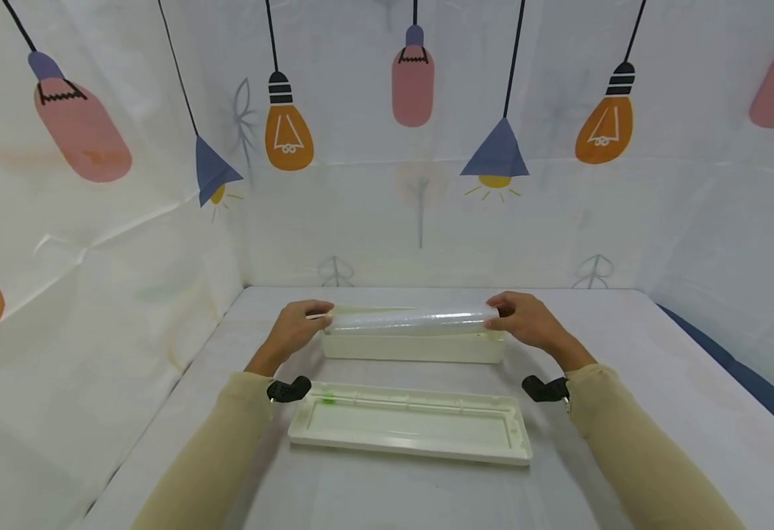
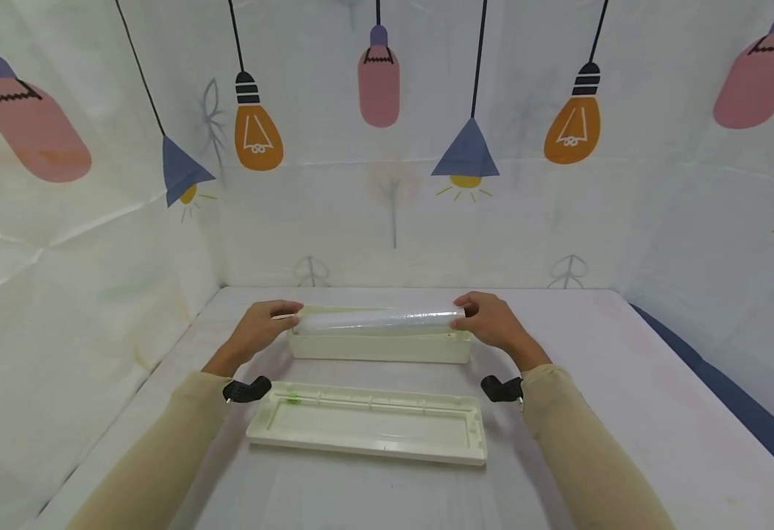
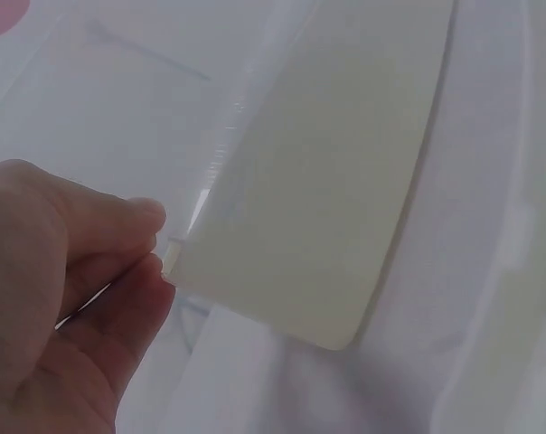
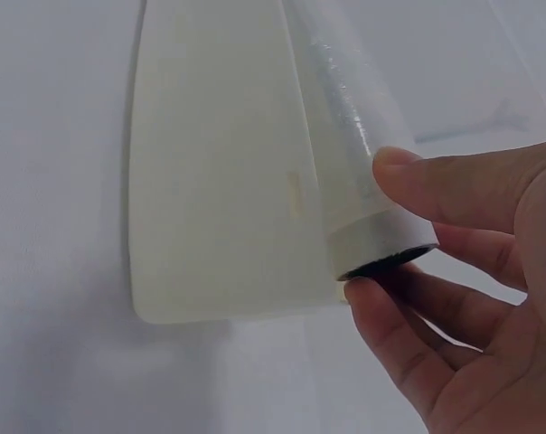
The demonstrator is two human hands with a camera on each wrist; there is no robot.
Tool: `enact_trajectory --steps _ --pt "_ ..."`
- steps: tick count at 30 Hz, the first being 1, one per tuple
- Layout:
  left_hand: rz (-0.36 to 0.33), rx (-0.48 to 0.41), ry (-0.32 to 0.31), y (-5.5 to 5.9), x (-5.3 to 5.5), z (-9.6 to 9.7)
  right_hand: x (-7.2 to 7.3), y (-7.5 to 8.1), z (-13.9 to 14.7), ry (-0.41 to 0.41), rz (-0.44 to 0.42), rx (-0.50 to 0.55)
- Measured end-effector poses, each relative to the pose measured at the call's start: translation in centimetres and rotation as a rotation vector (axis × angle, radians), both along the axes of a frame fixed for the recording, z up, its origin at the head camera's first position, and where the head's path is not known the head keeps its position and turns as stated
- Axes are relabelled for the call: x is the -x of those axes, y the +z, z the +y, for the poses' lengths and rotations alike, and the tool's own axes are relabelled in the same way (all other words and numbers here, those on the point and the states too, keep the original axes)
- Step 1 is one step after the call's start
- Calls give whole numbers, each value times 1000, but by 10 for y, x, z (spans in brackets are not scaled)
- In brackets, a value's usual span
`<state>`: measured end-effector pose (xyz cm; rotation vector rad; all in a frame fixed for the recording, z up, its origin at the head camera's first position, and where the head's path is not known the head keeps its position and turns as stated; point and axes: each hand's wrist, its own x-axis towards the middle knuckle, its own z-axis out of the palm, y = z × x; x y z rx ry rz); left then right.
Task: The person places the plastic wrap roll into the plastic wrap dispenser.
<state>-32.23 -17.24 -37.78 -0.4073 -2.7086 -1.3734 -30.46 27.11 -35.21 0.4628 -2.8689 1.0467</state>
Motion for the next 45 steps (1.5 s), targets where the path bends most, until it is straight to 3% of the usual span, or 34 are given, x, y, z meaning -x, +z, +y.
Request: enact_trajectory --steps 11,20,25,30,38,45 --pt "1 41 -17 -7 0 -1 -3 -3 -1 -5 -5 -9" --pt "-1 12 -22 -1 0 -2 -2 -2 -2 -40 24 -1" --pt "-2 -4 -13 -3 -2 -3 -7 -2 1 -72 -9 89" --pt "38 -56 11 -9 -6 -3 -17 -9 7 -68 -60 256" --pt "88 -55 81 -13 -26 -7 -37 -21 15 -78 -57 379" --pt "139 -34 75 -19 -45 -15 -54 -27 21 -72 -40 398"
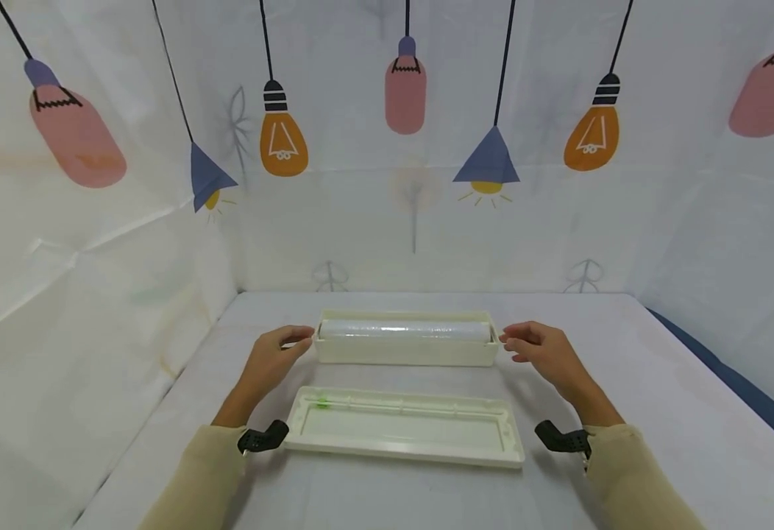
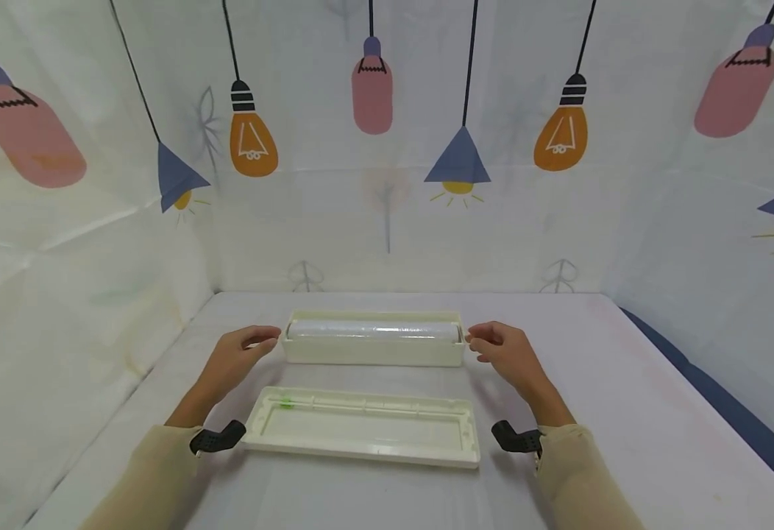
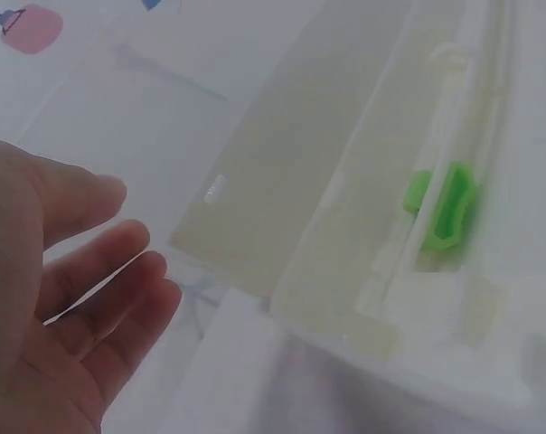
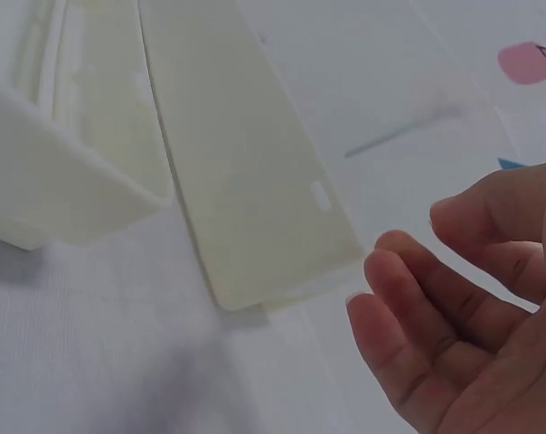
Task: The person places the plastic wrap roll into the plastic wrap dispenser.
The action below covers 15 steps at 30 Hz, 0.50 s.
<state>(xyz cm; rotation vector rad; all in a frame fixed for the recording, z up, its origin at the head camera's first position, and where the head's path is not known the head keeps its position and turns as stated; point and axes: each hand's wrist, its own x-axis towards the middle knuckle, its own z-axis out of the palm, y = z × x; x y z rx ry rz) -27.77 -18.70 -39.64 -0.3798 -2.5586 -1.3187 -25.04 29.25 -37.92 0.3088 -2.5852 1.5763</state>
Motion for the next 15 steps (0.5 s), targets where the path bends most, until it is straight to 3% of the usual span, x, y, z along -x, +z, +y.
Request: enact_trajectory --steps 8,15 --pt "2 14 26 -7 -8 -6 -11 0 -1 1 4 -51" --pt "-79 2 11 -10 -14 -6 -23 -4 -3 24 -53 -88"
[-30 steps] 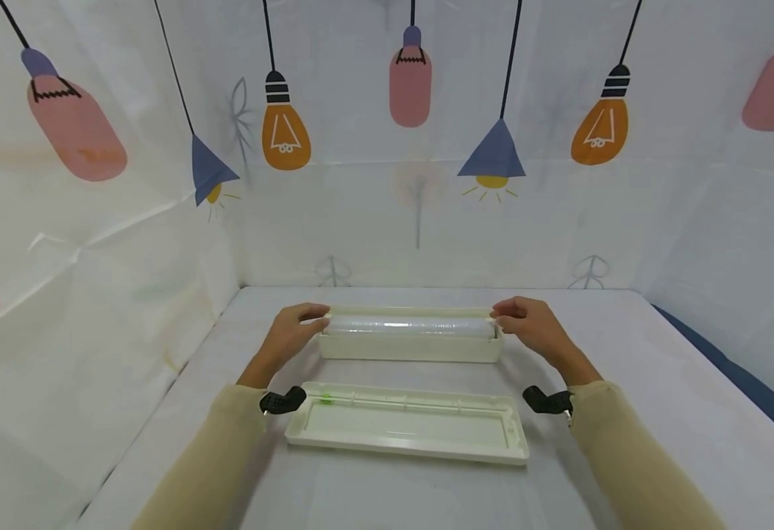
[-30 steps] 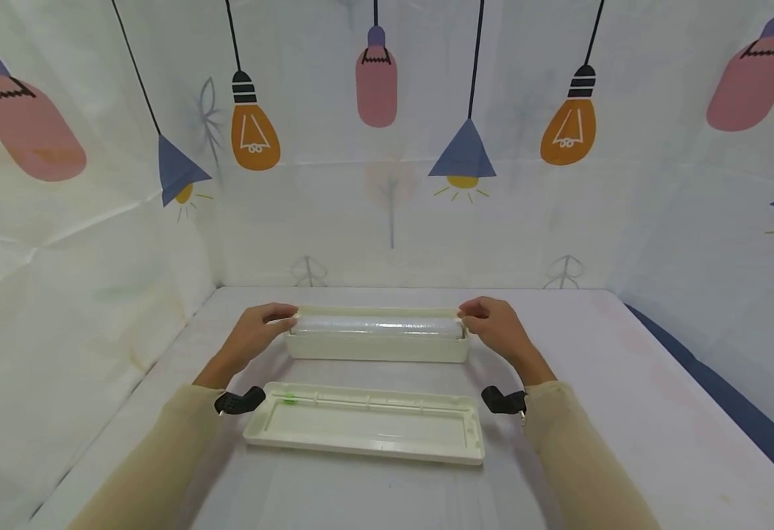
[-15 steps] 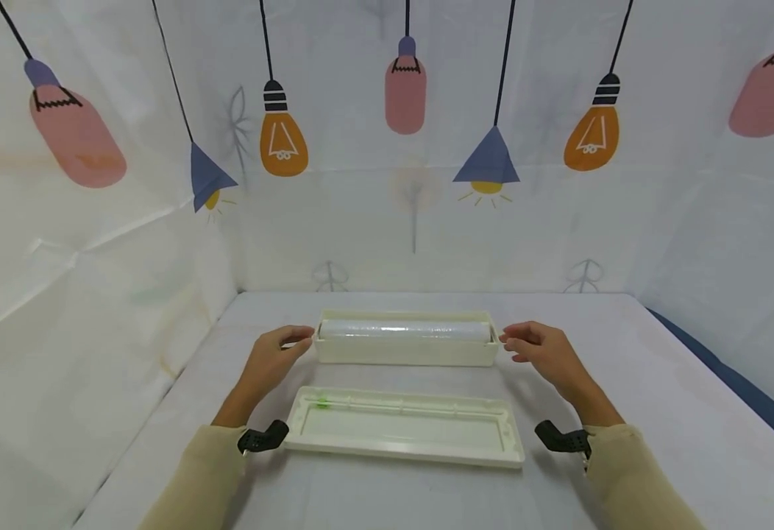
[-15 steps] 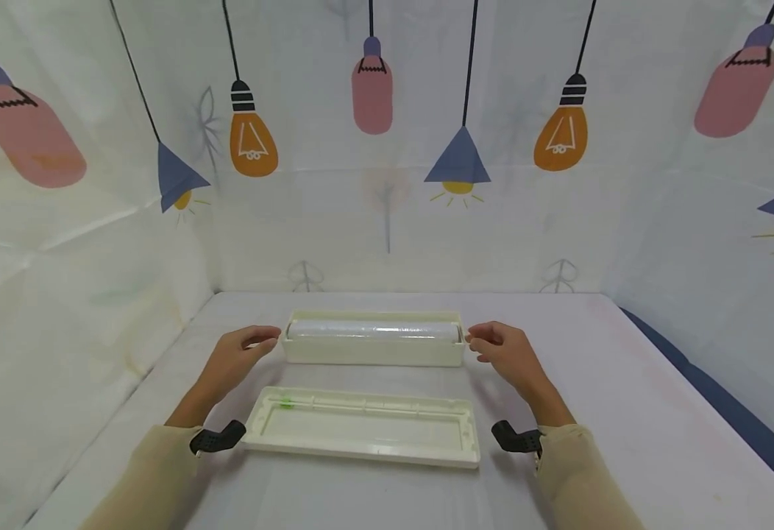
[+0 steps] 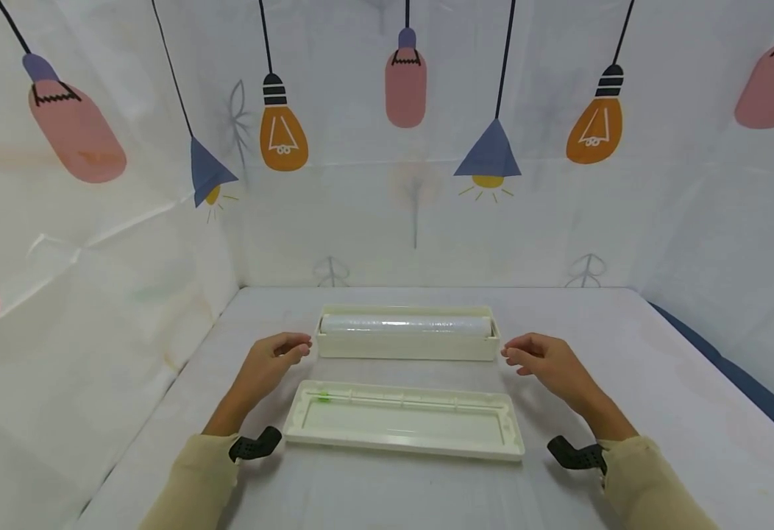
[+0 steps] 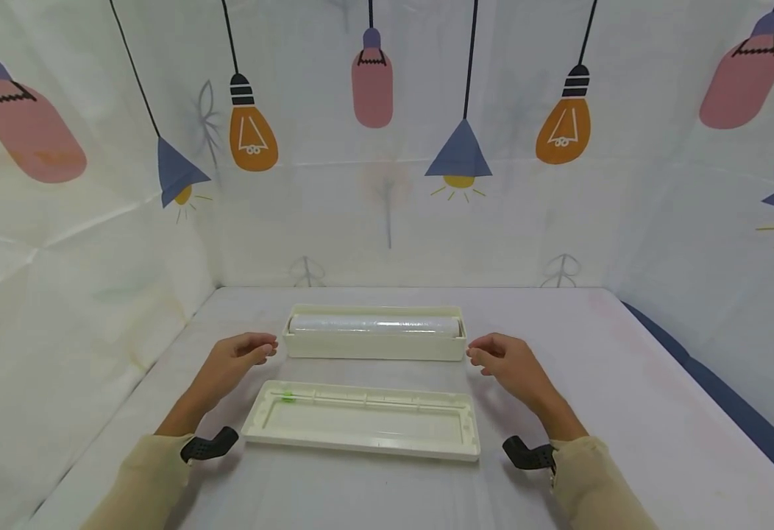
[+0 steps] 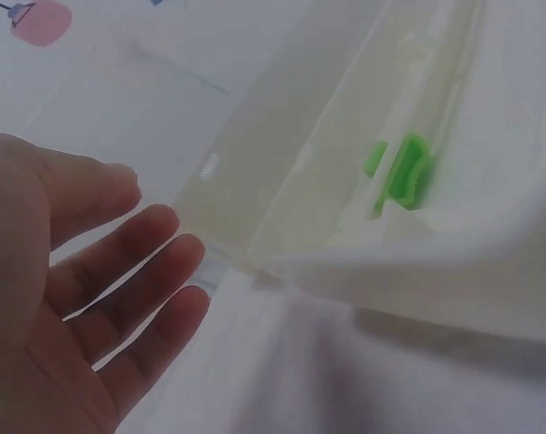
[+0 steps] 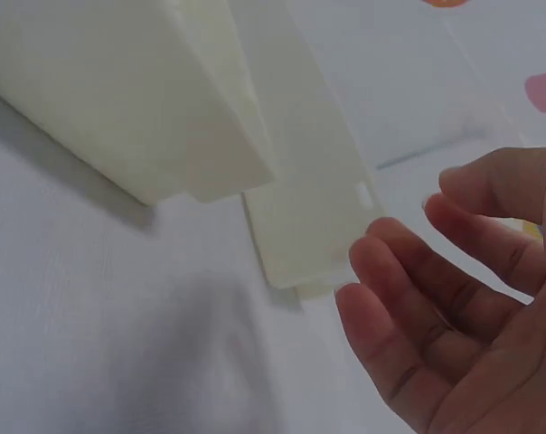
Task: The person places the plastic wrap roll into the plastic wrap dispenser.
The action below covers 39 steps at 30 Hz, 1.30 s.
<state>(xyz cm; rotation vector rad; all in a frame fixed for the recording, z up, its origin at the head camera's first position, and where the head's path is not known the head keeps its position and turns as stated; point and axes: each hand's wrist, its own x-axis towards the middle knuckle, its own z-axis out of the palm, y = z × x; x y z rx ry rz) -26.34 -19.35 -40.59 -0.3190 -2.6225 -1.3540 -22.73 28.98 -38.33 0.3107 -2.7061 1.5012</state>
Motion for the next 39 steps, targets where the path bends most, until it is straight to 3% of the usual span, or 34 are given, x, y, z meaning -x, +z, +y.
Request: enact_trajectory --steps 6,18,30,39 --pt "-73 -16 -69 -1 -2 -3 -4 -7 3 68 -49 -15" --pt "-210 10 -135 -6 -2 -12 -12 -14 8 199 -149 -84" --pt "-273 -20 -218 -12 -3 -22 -13 -17 8 297 -165 -124" --pt "-272 52 -250 -17 -3 -22 -12 -16 11 294 -213 -168"
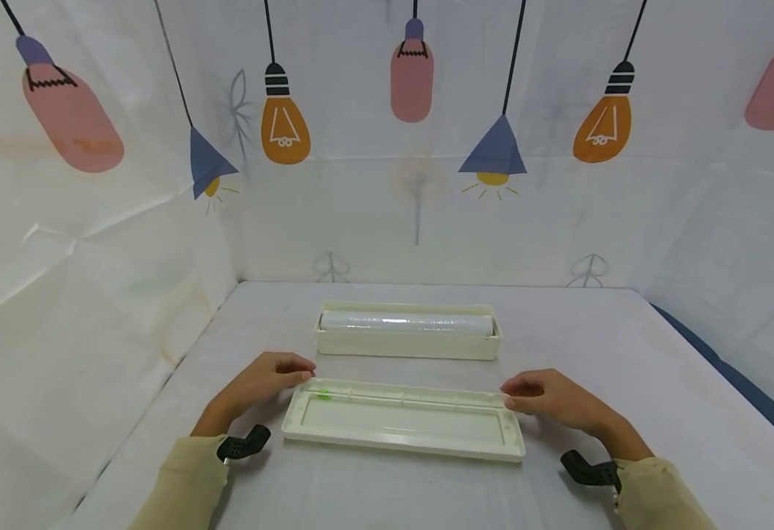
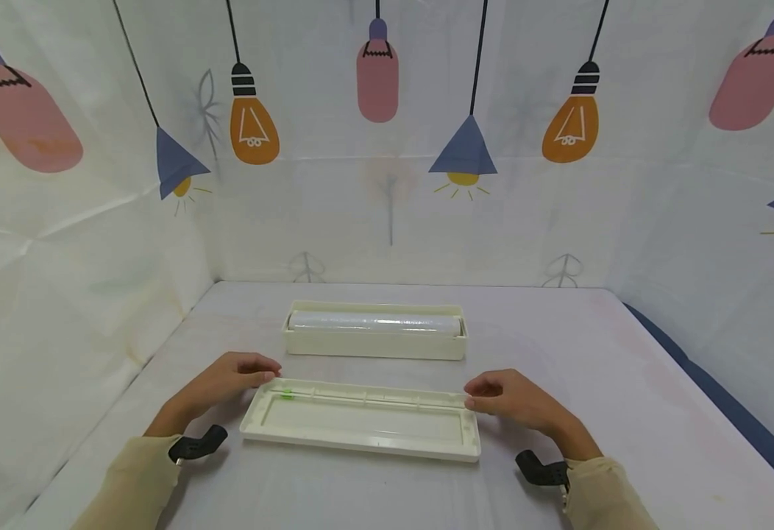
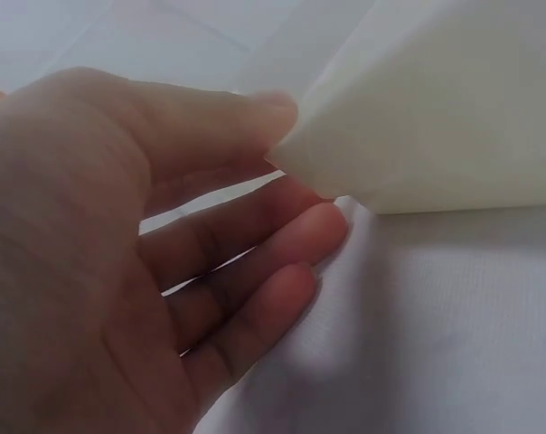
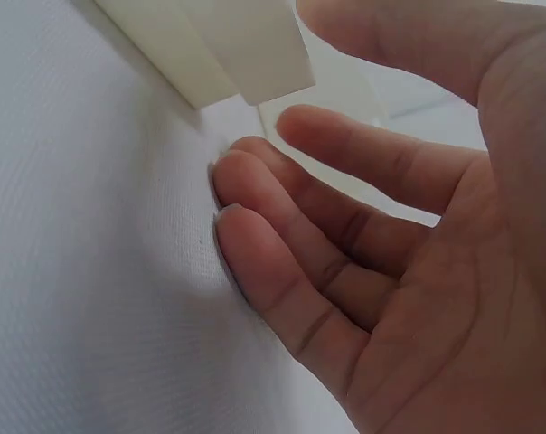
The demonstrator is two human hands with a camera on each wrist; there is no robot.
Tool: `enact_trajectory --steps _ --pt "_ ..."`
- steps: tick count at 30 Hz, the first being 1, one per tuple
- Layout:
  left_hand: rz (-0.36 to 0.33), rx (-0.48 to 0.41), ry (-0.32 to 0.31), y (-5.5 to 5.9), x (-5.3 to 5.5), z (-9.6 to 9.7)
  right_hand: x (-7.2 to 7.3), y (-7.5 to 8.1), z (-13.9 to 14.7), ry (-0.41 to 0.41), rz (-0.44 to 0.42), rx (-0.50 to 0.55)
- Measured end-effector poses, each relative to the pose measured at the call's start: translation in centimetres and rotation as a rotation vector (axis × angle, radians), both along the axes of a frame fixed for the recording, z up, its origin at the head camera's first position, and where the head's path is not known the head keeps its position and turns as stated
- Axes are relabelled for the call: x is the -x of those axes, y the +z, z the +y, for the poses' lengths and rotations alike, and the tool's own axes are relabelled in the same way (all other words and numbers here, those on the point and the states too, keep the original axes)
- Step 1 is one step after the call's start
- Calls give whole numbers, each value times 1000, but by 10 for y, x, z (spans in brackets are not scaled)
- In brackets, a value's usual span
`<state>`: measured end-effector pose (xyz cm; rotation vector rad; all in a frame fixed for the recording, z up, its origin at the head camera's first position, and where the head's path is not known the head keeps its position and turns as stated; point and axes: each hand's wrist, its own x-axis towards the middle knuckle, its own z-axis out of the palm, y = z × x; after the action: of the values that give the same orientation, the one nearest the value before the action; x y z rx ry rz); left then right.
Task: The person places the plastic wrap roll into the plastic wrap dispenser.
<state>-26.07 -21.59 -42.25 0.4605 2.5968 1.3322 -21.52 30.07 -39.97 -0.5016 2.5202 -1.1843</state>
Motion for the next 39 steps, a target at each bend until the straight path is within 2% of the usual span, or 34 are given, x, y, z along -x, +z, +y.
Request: enact_trajectory --steps 5,8,12,21,31,39 --pt "-4 33 -15 0 0 0 0 -2 0 35 8 -19" --pt "-3 36 -12 1 1 1 1 -3 -2 58 46 -14" --pt "20 41 -10 2 1 3 1 -5 -3 46 100 -7" --pt "42 11 -17 3 0 5 3 -12 -6 -38 146 -20" --pt "-18 -92 58 0 -1 10 1 -11 -12 -226 94 91" --pt "-35 -138 76 -1 -2 11 0 -13 -15 -293 99 132"
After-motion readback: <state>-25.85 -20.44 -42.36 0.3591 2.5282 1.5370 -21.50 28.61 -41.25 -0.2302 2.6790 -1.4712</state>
